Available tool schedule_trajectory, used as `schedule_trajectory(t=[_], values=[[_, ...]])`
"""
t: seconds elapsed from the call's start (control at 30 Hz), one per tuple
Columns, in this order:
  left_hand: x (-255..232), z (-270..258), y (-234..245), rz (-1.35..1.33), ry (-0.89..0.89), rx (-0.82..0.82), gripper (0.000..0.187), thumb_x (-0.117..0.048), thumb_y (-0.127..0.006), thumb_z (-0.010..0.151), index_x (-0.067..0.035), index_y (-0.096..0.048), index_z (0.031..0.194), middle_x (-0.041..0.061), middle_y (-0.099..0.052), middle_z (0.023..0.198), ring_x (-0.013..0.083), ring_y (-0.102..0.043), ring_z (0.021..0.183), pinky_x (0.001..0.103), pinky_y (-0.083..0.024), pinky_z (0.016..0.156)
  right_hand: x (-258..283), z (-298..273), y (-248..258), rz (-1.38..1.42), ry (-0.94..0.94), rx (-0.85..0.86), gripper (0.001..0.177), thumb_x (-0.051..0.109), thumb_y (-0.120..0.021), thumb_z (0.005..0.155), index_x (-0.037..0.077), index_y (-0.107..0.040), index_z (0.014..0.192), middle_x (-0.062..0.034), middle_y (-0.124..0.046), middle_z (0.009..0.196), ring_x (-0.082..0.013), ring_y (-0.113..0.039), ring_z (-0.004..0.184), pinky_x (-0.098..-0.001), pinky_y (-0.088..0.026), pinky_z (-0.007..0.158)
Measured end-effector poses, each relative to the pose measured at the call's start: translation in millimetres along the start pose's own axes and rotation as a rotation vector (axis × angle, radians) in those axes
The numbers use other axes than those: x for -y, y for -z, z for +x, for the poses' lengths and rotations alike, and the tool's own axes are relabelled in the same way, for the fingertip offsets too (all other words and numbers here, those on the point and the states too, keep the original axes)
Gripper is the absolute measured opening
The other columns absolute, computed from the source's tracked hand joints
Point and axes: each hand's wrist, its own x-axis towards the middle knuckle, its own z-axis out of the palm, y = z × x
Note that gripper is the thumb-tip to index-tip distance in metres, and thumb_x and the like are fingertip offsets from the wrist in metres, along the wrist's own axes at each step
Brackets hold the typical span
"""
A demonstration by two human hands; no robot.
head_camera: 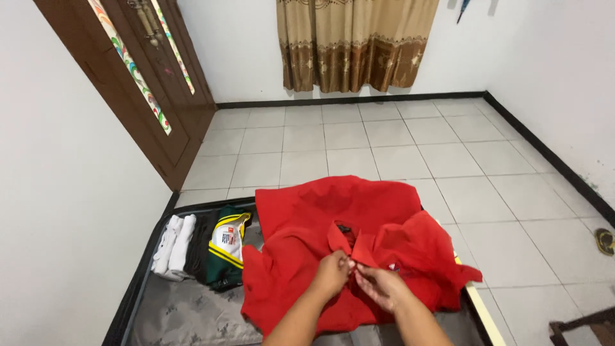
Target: Pack a suitcase by folding and arranging clothing items.
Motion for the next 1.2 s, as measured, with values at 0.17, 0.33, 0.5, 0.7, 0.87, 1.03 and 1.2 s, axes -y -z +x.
schedule_trajectory(t=[0.17,0.33,0.5,0.7,0.87,1.03,1.2], values=[[-29.0,10.4,37.4,0.720,-0.175,-0.448,0.025,-0.024,-0.071,0.090,-0.004,-0.068,0.106,0.014,-0.065,0.112,0.0304,-0.059,0.107,0.048,-0.046,0.093,65.3,-41.8,-45.7,-1.002,0.417,-0.382,0.019,0.010,-0.060,0.100,0.005,-0.073,0.112,-0.0187,-0.076,0.097,-0.0294,-0.070,0.083,-0.0382,-0.060,0.072],[-7.4,47.6,70.2,1.160,-0.299,-0.741,0.033,-0.030,-0.069,0.084,-0.004,-0.070,0.106,0.016,-0.062,0.120,0.0375,-0.049,0.119,0.057,-0.033,0.099,121.5,14.9,-17.7,-1.537,1.415,-0.248,0.020,0.011,-0.063,0.092,0.006,-0.073,0.108,-0.0178,-0.073,0.108,-0.0340,-0.069,0.098,-0.0445,-0.055,0.086],[-41.3,47.5,75.8,1.331,0.112,-0.269,0.036,-0.035,-0.066,0.092,-0.008,-0.066,0.116,0.012,-0.060,0.123,0.0319,-0.049,0.125,0.047,-0.033,0.107,130.6,33.6,-23.0,-2.276,0.615,-0.334,0.021,0.026,-0.059,0.096,0.018,-0.075,0.104,-0.0091,-0.077,0.109,-0.0292,-0.070,0.107,-0.0443,-0.049,0.106],[-24.1,66.7,100.8,0.874,0.022,-0.281,0.021,-0.024,-0.056,0.102,-0.010,-0.064,0.116,0.013,-0.068,0.115,0.0334,-0.060,0.116,0.052,-0.043,0.099,139.8,29.7,-47.1,-2.551,0.410,-0.361,0.037,0.035,-0.067,0.091,0.021,-0.060,0.124,-0.0008,-0.070,0.117,-0.0207,-0.061,0.118,-0.0482,-0.035,0.111],[-63.8,53.4,89.0,0.941,-0.123,-0.694,0.026,-0.023,-0.062,0.090,-0.005,-0.061,0.109,0.020,-0.064,0.111,0.0392,-0.059,0.107,0.053,-0.045,0.088,166.5,39.8,-36.7,-2.245,0.867,-0.412,0.020,0.033,-0.058,0.096,0.020,-0.070,0.107,-0.0039,-0.070,0.112,-0.0235,-0.067,0.106,-0.0467,-0.042,0.099],[-73.7,80.5,13.0,0.720,-0.295,-0.635,0.027,-0.027,-0.060,0.096,-0.001,-0.063,0.104,0.022,-0.066,0.106,0.0415,-0.062,0.102,0.053,-0.048,0.087,163.0,6.3,-67.4,-2.086,0.956,-0.336,0.024,0.033,-0.050,0.100,0.023,-0.069,0.110,-0.0008,-0.075,0.097,-0.0222,-0.070,0.096,-0.0486,-0.040,0.100],[-37.4,134.7,-32.7,0.048,0.518,-0.235,0.065,-0.053,-0.063,0.099,0.005,-0.061,0.130,0.021,-0.062,0.135,0.0350,-0.062,0.122,0.044,-0.050,0.102,162.0,-5.6,-64.2,-2.148,1.027,-0.264,0.029,0.041,-0.049,0.099,0.026,-0.068,0.114,0.0007,-0.074,0.097,-0.0222,-0.070,0.094,-0.0443,-0.046,0.092]])
